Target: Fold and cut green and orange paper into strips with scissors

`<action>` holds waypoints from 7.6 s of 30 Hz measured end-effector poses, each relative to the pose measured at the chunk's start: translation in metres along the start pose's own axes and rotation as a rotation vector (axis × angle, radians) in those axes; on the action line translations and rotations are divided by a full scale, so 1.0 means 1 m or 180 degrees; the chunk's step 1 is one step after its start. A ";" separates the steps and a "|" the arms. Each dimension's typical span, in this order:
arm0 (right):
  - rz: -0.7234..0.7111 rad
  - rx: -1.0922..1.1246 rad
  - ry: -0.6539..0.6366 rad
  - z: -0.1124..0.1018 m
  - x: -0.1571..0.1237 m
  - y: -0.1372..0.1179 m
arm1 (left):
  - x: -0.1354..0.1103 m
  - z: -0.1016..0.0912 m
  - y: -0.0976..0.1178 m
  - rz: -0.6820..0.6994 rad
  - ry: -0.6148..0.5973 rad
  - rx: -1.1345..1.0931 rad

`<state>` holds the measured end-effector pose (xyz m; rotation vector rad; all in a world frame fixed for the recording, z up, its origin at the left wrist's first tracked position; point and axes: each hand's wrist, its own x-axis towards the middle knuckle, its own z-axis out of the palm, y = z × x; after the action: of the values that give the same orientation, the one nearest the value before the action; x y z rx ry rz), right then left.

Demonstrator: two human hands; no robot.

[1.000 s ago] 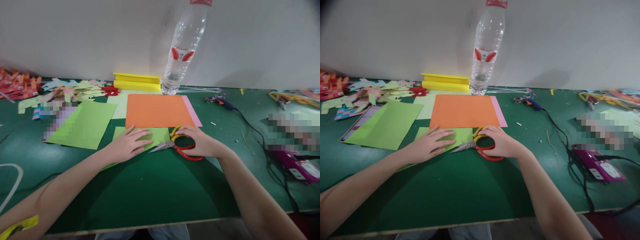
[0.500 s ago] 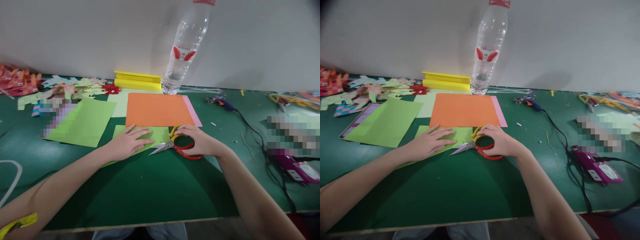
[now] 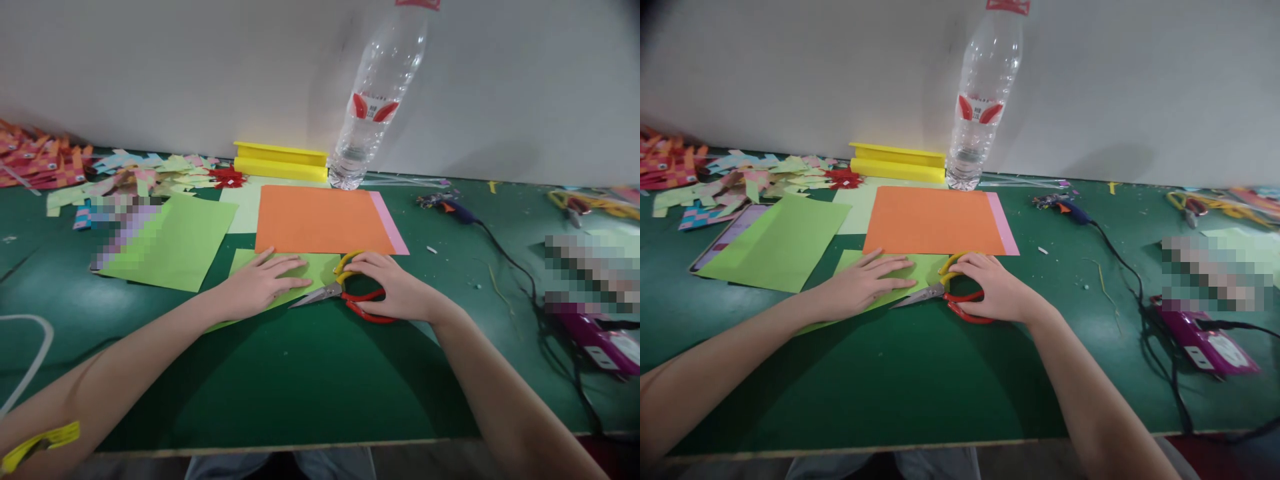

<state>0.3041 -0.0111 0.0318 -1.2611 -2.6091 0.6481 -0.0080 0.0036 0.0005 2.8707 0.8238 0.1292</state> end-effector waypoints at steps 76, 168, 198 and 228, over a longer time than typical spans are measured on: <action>0.0147 -0.0261 -0.0007 -0.013 -0.011 -0.013 | -0.020 -0.013 0.000 -0.0013 0.0258 0.0172; -0.0001 -0.0210 -0.0135 -0.003 -0.001 -0.023 | -0.012 -0.010 0.007 0.0149 0.0649 -0.0090; -0.0198 -0.0501 0.0003 0.002 -0.001 -0.019 | -0.008 -0.003 -0.004 -0.0098 0.0071 -0.0096; 0.0758 -0.0089 -0.0122 -0.013 -0.015 -0.025 | -0.007 -0.002 -0.001 -0.0544 0.0120 0.0090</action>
<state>0.3000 -0.0322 0.0551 -1.5993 -2.5278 0.6812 -0.0143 0.0006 0.0020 2.8156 1.0813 0.1529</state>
